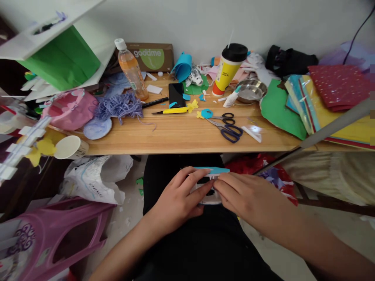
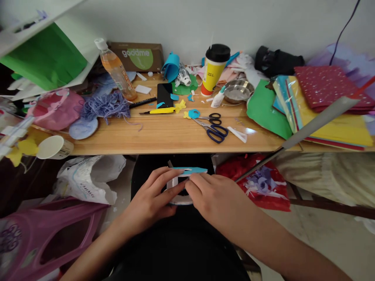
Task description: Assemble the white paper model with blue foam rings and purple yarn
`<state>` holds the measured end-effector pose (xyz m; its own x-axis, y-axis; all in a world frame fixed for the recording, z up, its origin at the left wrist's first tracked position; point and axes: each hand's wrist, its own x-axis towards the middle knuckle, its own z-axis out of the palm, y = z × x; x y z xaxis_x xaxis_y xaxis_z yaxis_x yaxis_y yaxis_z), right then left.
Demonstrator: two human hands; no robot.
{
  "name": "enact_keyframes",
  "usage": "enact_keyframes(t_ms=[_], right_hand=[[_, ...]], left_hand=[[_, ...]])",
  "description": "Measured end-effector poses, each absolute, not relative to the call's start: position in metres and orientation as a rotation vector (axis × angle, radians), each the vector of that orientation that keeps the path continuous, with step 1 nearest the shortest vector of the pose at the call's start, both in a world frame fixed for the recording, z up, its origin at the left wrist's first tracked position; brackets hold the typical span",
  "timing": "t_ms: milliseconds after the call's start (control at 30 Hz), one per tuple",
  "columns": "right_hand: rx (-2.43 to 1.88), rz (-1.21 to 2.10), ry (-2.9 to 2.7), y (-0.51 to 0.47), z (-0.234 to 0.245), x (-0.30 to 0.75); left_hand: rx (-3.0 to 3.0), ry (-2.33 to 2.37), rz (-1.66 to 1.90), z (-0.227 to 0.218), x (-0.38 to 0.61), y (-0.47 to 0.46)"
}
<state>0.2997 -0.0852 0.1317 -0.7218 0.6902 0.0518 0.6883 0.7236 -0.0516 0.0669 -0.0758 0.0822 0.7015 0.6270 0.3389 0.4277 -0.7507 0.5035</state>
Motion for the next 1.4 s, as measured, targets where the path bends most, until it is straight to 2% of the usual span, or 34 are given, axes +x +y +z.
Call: enact_keyframes(t_ms=[333, 633, 733, 1000, 1200, 1400], right_hand=[[-1.106, 0.309, -2.633, -0.076, 0.132, 0.31], [-1.085, 0.008, -2.882, -0.083, 0.124, 0.297], [-1.163, 0.006, -2.931, -0.089, 0.123, 0.288], [-1.326, 0.354, -2.486, -0.096, 0.13, 0.31], [-1.523, 0.542, -2.294, -0.083, 0.116, 0.331], [-1.313, 1.085, -2.202, -0.069, 0.114, 0.329]], left_hand=[[2.41, 0.833, 0.779, 0.075, 0.058, -0.078], [2.496, 0.788, 0.701, 0.073, 0.065, -0.08], [2.489, 0.779, 0.701, 0.072, 0.065, -0.078], [2.414, 0.867, 0.861, 0.066, 0.058, -0.075], [2.401, 0.875, 0.924, 0.065, 0.055, -0.075], [2.396, 0.84, 0.998, 0.061, 0.054, -0.073]])
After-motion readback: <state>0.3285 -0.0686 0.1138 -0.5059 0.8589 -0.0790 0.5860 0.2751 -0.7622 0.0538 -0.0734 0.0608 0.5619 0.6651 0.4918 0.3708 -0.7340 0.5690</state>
